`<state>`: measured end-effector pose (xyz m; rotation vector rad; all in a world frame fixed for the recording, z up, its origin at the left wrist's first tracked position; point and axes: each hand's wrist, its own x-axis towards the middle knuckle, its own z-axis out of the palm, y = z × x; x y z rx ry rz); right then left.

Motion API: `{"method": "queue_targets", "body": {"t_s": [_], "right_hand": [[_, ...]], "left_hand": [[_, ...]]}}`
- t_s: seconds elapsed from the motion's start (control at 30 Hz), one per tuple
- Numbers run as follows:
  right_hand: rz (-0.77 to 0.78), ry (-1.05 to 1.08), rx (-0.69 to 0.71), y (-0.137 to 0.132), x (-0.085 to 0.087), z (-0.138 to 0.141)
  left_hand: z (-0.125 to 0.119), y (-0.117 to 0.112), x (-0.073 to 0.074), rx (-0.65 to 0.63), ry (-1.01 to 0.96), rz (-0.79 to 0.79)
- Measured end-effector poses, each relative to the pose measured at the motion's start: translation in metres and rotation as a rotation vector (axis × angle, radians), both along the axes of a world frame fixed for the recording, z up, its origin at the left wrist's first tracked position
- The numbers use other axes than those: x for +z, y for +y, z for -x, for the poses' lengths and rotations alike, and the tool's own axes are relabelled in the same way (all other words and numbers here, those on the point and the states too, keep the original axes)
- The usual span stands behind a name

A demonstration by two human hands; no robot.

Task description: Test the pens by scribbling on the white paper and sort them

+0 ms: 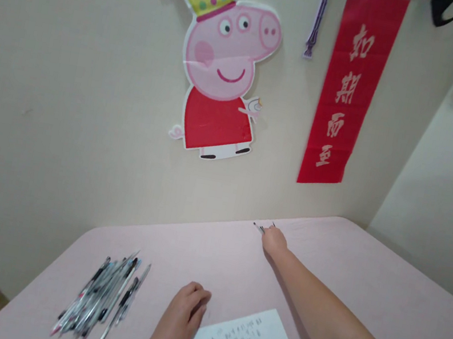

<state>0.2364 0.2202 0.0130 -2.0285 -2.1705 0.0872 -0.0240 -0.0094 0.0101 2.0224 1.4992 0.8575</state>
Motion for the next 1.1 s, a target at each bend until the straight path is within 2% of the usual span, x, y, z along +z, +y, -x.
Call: {"method": "queue_targets", "body": {"t_s": [0.47, 0.67, 0.97, 1.1], "right_hand": [[0.061, -0.024, -0.052, -0.011, 0.000, 0.007], [0.006, -0.008, -0.040, -0.014, 0.003, 0.008], [-0.024, 0.014, -0.002, -0.014, -0.001, 0.005], [-0.048, 0.038, 0.005, -0.016, 0.004, 0.003]], "left_hand": [[-0.001, 0.000, 0.000, -0.012, -0.015, 0.004], [-0.001, 0.000, 0.001, -0.012, -0.009, -0.001], [-0.001, -0.001, -0.001, -0.008, -0.021, -0.014], [-0.001, -0.001, 0.001, -0.010, -0.015, -0.009]]}}
